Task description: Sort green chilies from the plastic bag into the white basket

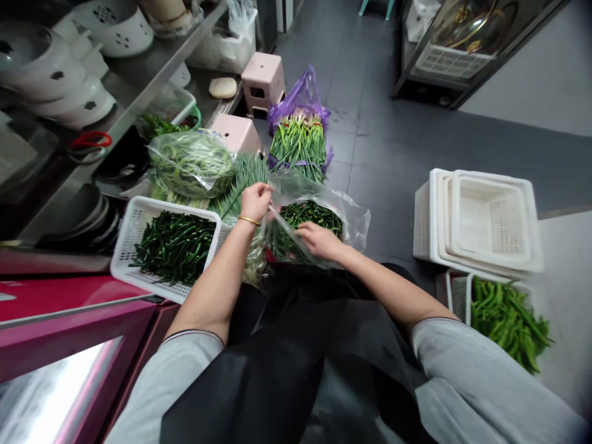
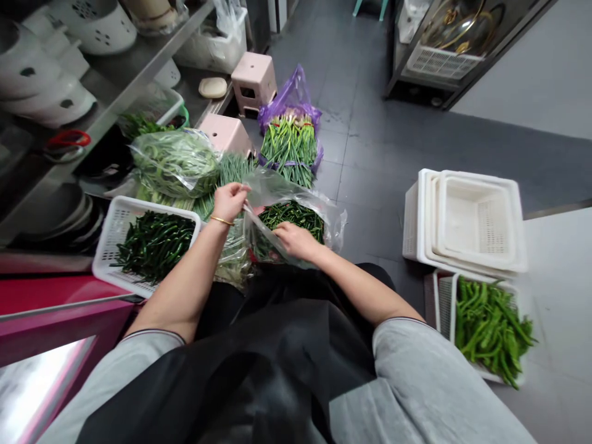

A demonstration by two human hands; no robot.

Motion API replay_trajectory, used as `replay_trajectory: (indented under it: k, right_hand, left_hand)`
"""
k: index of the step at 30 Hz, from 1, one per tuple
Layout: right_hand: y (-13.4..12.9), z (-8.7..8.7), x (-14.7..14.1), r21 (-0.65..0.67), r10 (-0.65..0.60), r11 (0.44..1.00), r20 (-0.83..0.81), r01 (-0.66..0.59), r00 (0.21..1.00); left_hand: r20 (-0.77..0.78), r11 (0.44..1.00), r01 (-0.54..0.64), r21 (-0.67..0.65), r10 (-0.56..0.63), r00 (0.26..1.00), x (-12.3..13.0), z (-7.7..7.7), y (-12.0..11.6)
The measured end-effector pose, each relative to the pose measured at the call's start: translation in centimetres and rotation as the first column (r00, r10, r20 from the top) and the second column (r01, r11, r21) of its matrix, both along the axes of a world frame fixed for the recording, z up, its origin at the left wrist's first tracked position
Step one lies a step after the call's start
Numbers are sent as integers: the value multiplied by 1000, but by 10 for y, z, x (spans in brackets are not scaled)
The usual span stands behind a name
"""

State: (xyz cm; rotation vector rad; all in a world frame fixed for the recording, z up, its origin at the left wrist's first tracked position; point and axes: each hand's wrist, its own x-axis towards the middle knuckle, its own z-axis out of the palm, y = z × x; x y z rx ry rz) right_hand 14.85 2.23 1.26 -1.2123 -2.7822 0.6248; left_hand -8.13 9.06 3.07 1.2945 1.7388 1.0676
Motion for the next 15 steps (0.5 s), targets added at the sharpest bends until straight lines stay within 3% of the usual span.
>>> replay_trajectory:
  k: [3, 5, 7, 10, 13, 15]
  right_hand:
    - [40, 5, 27, 58, -295, 955, 133, 289, 946]
    - [62, 1, 36, 31, -333, 940, 295, 340, 896]
    - [74, -5, 35, -8, -286, 950, 377, 312, 881]
    - [69, -11, 23, 5, -231, 970, 329, 243, 916]
    - [43, -12, 4, 11, -171, 985, 266, 175, 949]
    - [21, -14, -6, -4, -112, 993, 221, 116, 969]
  left_hand:
    - [-141, 1000, 19, 13, -17, 990, -17, 19, -4]
    - [-317, 998, 59, 27, -47, 947, -18, 28, -21]
    - [-471, 989, 94, 115, -29, 882, -7, 33, -48]
    - [-513, 941, 161, 298, 16, 859, 17, 39, -95]
    - [-493, 878, 283, 385, -63, 868, 35, 44, -129]
    - [-492, 842, 359, 402, -133, 861, 41, 44, -139]
